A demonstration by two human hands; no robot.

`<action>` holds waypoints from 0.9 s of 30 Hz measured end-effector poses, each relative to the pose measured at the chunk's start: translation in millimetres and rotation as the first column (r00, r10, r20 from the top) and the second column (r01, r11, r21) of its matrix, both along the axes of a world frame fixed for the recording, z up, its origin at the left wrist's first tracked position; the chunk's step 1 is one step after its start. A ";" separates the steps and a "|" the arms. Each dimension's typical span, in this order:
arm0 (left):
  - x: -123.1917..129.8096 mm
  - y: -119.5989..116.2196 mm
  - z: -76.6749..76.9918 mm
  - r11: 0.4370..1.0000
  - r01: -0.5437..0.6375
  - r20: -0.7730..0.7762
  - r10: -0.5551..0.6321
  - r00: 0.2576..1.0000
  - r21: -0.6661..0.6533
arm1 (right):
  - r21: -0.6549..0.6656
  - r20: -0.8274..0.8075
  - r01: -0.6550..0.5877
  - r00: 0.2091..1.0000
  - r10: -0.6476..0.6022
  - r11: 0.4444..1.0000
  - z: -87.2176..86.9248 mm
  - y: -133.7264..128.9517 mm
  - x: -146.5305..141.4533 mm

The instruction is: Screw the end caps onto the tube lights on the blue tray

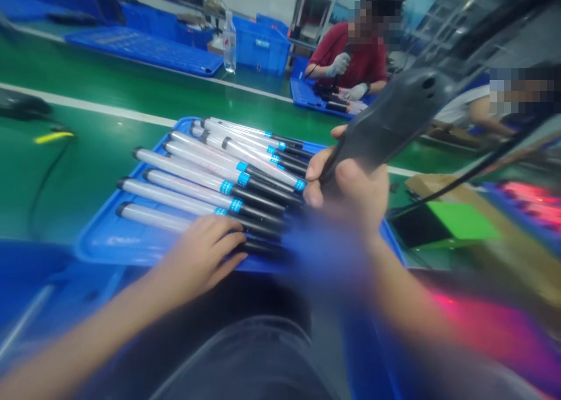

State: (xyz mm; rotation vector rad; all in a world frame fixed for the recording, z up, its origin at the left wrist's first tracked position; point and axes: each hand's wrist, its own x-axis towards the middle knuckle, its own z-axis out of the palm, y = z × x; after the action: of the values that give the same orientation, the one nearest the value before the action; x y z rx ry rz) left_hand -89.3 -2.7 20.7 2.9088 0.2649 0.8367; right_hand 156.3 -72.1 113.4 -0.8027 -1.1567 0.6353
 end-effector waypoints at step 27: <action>7.6 -14.2 -2.4 0.997 -0.038 0.013 0.037 0.999 0.060 | -0.114 0.001 0.033 0.999 -0.033 0.993 -17.8 -2.3 -35.2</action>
State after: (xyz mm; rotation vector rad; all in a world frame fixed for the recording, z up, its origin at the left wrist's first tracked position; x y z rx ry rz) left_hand -81.7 -16.9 18.3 2.9621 0.2990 0.8829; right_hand 121.1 -74.4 95.6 -0.9167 -1.1121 0.6786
